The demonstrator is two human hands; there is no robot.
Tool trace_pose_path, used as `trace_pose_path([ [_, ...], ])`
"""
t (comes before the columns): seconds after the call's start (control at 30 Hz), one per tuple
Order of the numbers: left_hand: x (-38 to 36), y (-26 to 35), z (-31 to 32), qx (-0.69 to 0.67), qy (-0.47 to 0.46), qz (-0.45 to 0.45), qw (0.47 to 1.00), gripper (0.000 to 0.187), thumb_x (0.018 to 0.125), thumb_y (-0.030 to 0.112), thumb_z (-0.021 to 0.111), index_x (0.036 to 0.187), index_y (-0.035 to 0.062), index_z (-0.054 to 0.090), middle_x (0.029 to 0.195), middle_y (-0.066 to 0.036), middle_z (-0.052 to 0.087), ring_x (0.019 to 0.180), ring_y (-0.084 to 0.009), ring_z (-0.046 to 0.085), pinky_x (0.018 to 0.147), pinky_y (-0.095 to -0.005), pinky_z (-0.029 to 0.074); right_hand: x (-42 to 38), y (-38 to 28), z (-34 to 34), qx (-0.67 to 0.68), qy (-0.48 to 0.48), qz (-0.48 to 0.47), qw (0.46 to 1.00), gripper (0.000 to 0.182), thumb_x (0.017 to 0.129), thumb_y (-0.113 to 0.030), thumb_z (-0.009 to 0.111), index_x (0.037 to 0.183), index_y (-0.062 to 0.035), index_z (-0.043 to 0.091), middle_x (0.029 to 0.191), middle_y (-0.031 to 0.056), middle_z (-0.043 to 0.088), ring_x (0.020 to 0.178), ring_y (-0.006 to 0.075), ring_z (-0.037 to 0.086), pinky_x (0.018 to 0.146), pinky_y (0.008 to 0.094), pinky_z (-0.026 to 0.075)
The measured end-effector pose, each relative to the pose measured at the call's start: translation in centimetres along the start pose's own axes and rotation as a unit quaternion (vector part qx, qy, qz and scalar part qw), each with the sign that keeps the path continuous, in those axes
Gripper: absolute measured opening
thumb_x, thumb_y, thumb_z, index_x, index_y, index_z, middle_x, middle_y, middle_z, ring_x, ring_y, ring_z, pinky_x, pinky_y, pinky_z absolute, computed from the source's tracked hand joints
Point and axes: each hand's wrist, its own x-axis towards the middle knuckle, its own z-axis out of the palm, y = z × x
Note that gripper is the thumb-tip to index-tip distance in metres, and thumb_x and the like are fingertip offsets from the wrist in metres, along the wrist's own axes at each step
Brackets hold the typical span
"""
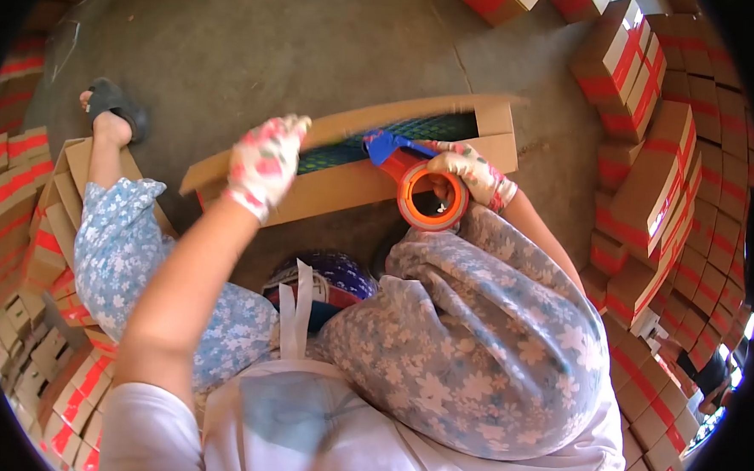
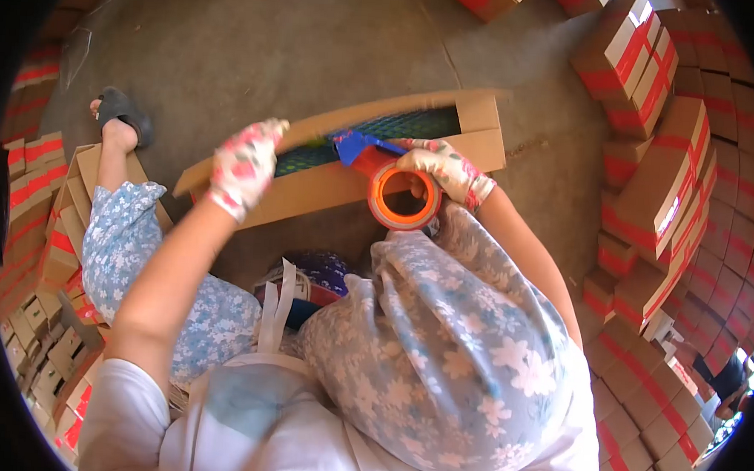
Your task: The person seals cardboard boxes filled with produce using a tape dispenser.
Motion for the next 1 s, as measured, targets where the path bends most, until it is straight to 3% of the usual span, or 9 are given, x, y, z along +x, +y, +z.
trace_pose_path([
  [0.03,-1.0,-1.2,5.5,0.134,0.194,0.078,0.969,0.064,0.089,0.024,0.059,0.148,0.0123,0.036,0.150,-0.009,0.041,0.137,-0.0267,0.038,0.115,-0.0417,0.029,-0.4,-0.2,0.6,-0.038,-0.019,-0.010,0.999,0.062,0.081,-0.026,0.070,0.133,0.0029,0.053,0.084,0.0037,0.064,0.063,0.0081,0.057,0.057,0.0224,0.048],
  [0.07,-2.4,-0.3,6.8,0.112,0.228,0.067,0.965,0.076,0.088,0.035,0.061,0.152,0.0110,0.028,0.155,-0.012,0.031,0.143,-0.0305,0.029,0.118,-0.0478,0.019,-1.0,-0.2,1.0,-0.075,-0.037,-0.017,0.996,0.066,0.080,-0.025,0.070,0.137,0.0028,0.051,0.090,0.0046,0.066,0.066,0.0081,0.058,0.058,0.0224,0.048],
  [0.17,-4.4,-0.2,6.9,0.073,0.207,0.088,0.972,0.088,0.084,0.050,0.063,0.153,0.0115,0.025,0.160,-0.015,0.017,0.147,-0.0380,0.014,0.118,-0.0565,0.009,-3.1,0.8,2.6,-0.109,-0.045,-0.086,0.989,0.066,0.079,-0.014,0.070,0.140,0.0018,0.048,0.110,0.0065,0.066,0.089,0.0118,0.063,0.080,0.0260,0.051],
  [0.23,-5.2,-0.2,6.5,0.108,0.093,0.075,0.987,0.097,0.079,0.060,0.065,0.153,0.0123,0.025,0.161,-0.018,0.009,0.147,-0.0440,0.005,0.116,-0.0615,0.004,-4.6,0.4,3.1,-0.229,-0.044,-0.135,0.963,0.070,0.077,-0.008,0.073,0.141,0.0001,0.047,0.125,0.0100,0.061,0.114,0.0159,0.058,0.100,0.0308,0.045],
  [0.33,-5.1,-0.9,8.4,0.113,0.119,0.070,0.984,0.102,0.075,0.064,0.067,0.153,0.0126,0.025,0.161,-0.019,0.006,0.147,-0.0445,0.000,0.115,-0.0631,0.001,-6.8,-3.8,5.1,-0.319,0.005,-0.228,0.920,0.077,0.076,-0.010,0.077,0.144,-0.0010,0.043,0.129,0.0124,0.059,0.120,0.0169,0.054,0.102,0.0309,0.043],
  [0.43,-5.4,-1.3,9.6,0.109,0.178,0.075,0.975,0.102,0.073,0.065,0.068,0.153,0.0156,0.027,0.161,-0.017,0.010,0.147,-0.0443,0.003,0.115,-0.0644,0.001,-4.1,-7.6,4.6,-0.150,0.036,-0.287,0.945,0.077,0.078,-0.010,0.074,0.146,-0.0021,0.040,0.120,0.0064,0.061,0.115,0.0152,0.056,0.102,0.0291,0.043],
  [0.6,-5.3,-1.5,7.8,0.099,0.170,0.061,0.978,0.096,0.072,0.064,0.068,0.151,0.0235,0.033,0.161,-0.011,0.015,0.147,-0.0430,0.006,0.114,-0.0664,0.002,3.2,-5.7,1.4,-0.157,0.064,-0.287,0.943,0.069,0.088,-0.020,0.063,0.148,0.0005,0.036,0.137,0.0076,0.051,0.123,0.0150,0.048,0.106,0.0287,0.036],
  [0.93,-1.3,-3.0,3.7,0.150,0.125,0.156,0.968,0.088,0.075,0.067,0.064,0.149,0.0294,0.036,0.161,-0.005,0.017,0.148,-0.0375,0.010,0.112,-0.0697,0.004,0.6,-5.6,1.7,-0.127,0.050,-0.219,0.966,0.072,0.083,-0.015,0.066,0.147,0.0031,0.036,0.141,0.0125,0.050,0.129,0.0189,0.047,0.110,0.0311,0.034],
  [1.0,-1.6,-3.4,3.8,0.166,0.115,0.146,0.968,0.088,0.080,0.068,0.058,0.152,0.0269,0.030,0.161,-0.005,0.017,0.148,-0.0358,0.010,0.113,-0.0681,0.009,2.4,-7.0,4.7,-0.377,0.005,-0.341,0.861,0.072,0.079,-0.015,0.069,0.145,-0.0035,0.043,0.131,0.0159,0.057,0.118,0.0242,0.057,0.102,0.0343,0.044],
])
